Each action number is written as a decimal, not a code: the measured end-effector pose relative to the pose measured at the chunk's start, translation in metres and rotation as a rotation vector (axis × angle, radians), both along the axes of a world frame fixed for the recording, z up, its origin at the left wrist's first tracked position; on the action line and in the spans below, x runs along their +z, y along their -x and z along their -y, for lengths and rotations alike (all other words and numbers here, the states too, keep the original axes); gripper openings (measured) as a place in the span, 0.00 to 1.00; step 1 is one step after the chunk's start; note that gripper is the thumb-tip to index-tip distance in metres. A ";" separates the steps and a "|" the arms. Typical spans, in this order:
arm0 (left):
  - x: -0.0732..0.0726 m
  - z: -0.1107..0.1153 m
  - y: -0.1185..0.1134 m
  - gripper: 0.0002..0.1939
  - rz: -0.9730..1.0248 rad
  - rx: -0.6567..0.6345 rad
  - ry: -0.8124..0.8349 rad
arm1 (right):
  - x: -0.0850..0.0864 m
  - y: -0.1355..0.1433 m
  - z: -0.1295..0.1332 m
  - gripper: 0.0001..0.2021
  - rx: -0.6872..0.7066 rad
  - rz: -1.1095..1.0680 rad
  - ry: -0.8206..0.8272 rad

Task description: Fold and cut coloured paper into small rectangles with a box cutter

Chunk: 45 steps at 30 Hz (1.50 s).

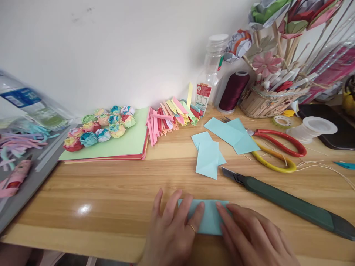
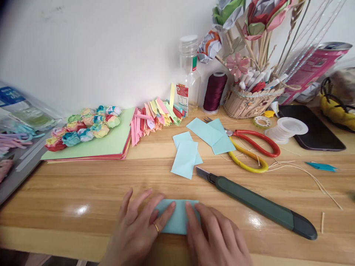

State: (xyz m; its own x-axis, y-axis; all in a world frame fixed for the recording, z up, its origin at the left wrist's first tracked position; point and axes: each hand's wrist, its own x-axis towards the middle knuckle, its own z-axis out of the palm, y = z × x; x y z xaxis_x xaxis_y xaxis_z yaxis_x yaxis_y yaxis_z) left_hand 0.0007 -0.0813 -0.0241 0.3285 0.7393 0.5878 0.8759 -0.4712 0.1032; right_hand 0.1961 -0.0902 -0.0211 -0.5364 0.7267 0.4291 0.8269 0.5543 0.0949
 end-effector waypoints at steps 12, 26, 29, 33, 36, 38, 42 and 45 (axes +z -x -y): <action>0.015 0.002 0.016 0.15 -0.281 -0.078 0.053 | -0.005 0.016 0.017 0.25 0.039 -0.142 -0.011; 0.053 0.006 0.062 0.16 -0.615 -0.443 0.162 | -0.001 -0.002 0.025 0.21 0.026 -0.119 0.064; 0.053 0.008 0.077 0.16 -0.583 -0.421 0.217 | -0.006 -0.005 0.022 0.22 0.062 -0.114 0.040; 0.057 -0.003 0.072 0.12 -0.303 -0.497 0.116 | -0.010 -0.008 0.019 0.28 0.131 -0.038 -0.035; 0.062 -0.019 0.054 0.15 -0.072 -0.534 0.070 | -0.006 -0.009 0.017 0.29 0.158 -0.016 -0.058; 0.063 -0.031 0.042 0.16 -0.102 -0.642 0.120 | 0.000 -0.013 0.012 0.25 0.140 -0.041 -0.084; 0.057 -0.047 0.028 0.18 -0.433 -0.808 0.414 | 0.012 -0.032 -0.006 0.22 -0.035 -0.032 -0.120; 0.047 -0.046 0.034 0.24 -0.533 -0.729 0.554 | 0.017 -0.050 -0.019 0.21 -0.094 0.027 -0.091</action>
State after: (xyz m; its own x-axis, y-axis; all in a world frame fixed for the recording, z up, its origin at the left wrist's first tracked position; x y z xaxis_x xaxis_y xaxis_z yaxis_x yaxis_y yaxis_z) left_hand -0.0332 -0.0354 0.0228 0.9167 0.3804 -0.1220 0.3959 -0.9059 0.1504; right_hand 0.2464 -0.0710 -0.0040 -0.4800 0.7331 0.4819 0.8712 0.4627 0.1639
